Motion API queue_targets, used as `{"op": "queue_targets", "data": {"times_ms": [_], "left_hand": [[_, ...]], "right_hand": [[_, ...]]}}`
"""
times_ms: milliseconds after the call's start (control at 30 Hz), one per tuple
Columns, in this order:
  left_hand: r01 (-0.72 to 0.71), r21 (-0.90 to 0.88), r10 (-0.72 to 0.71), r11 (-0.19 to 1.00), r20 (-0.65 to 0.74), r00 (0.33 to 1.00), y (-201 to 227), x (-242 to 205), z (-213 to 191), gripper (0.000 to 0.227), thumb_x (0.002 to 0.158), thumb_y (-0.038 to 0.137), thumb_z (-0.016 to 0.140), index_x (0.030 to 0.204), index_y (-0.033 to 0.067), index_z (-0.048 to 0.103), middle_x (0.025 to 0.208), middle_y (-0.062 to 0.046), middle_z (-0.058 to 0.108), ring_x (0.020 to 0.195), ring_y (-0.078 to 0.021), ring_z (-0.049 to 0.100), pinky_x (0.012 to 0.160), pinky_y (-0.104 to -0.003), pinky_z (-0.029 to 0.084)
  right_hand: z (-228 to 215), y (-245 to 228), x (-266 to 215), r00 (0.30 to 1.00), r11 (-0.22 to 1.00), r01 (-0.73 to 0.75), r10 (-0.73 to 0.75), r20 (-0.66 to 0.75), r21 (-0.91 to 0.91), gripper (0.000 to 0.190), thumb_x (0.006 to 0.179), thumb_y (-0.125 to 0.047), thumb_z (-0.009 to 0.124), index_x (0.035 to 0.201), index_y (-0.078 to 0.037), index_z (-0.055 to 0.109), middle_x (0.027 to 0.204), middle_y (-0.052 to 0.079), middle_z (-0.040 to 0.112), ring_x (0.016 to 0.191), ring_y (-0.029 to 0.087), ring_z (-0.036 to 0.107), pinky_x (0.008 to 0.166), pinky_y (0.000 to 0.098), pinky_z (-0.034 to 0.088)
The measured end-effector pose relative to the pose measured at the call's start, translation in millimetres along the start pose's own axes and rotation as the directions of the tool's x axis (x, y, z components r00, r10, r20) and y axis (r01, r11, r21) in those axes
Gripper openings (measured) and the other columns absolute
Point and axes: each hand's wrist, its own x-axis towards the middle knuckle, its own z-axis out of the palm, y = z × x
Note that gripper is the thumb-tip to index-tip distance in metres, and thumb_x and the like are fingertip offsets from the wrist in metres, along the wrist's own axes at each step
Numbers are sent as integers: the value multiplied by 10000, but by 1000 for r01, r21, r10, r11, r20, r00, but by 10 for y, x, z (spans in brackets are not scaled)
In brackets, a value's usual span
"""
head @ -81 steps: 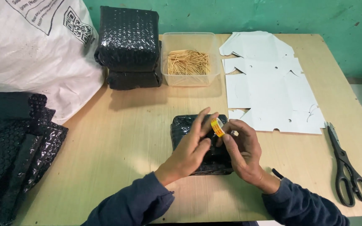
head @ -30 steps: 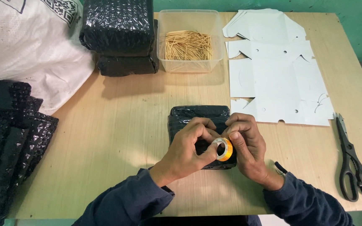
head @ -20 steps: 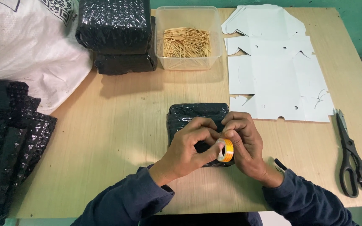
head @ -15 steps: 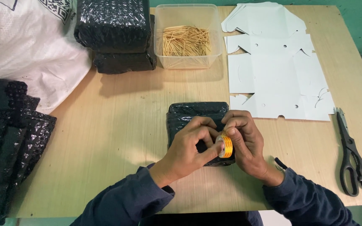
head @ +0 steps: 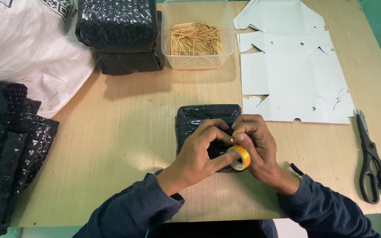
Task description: The person folds a black plastic bag around a rectangular item on a wooden table, tucks the edges, and smooths the surface. The person then applies a strip of yellow tape to seal the package.
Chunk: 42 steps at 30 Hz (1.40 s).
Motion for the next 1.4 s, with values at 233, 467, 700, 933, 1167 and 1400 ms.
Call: {"op": "queue_targets", "data": {"times_ms": [233, 467, 700, 933, 1167, 1400], "left_hand": [[21, -41, -20, 999, 42, 999, 22, -2, -50, 155, 867, 111, 823, 917, 10, 717, 1060, -163, 665, 946, -328, 748, 865, -440, 612], [25, -19, -24, 1000, 30, 999, -32, 0, -32, 268, 869, 143, 823, 1052, 2, 687, 1036, -167, 640, 941, -339, 734, 847, -467, 614], [14, -46, -10, 999, 78, 997, -35, -37, -16, 147, 845, 89, 832, 850, -15, 728, 1112, -177, 664, 986, -316, 756, 884, -437, 612], [-13, 44, 11, 999, 50, 999, -23, -27, -29, 192, 845, 105, 833, 929, -16, 710, 1115, -181, 614, 1066, -371, 717, 925, -455, 594], [0, 51, -6, 999, 101, 995, -59, -78, 22, 155, 831, 24, 798, 898, -4, 661, 1255, -176, 604, 1041, -322, 737, 911, -426, 599], [-25, 52, 19, 998, 113, 993, -24, -81, 17, 131, 839, 101, 794, 851, 13, 697, 1271, -144, 594, 1036, -309, 732, 892, -411, 612]], "right_hand": [[17, -58, 27, 1000, 998, 5, -5, -6, -62, 166, 1057, -89, 480, 1001, -11, 615, 1004, 139, 550, 829, 193, 600, 722, 328, 526], [7, -14, 13, 1000, 995, 20, -19, 7, -101, 152, 1051, -80, 487, 1014, -3, 613, 1003, 139, 553, 801, 200, 617, 679, 323, 518], [17, -50, 32, 1000, 996, -3, 2, -20, -89, 161, 1069, -96, 469, 1023, -10, 597, 1008, 131, 536, 756, 157, 577, 636, 298, 510], [39, -54, 35, 1000, 993, -7, 5, -24, -114, 132, 1061, -71, 475, 1025, -5, 584, 986, 121, 539, 706, 156, 589, 587, 293, 531], [52, -78, 65, 999, 996, -26, 23, -34, -82, 135, 1069, -59, 487, 1001, 0, 587, 975, 96, 529, 613, 96, 568, 524, 254, 517], [70, -133, 100, 999, 999, -37, 36, -36, -34, 161, 1069, -49, 463, 988, -10, 597, 913, 78, 493, 586, 98, 569, 534, 255, 525]]}}
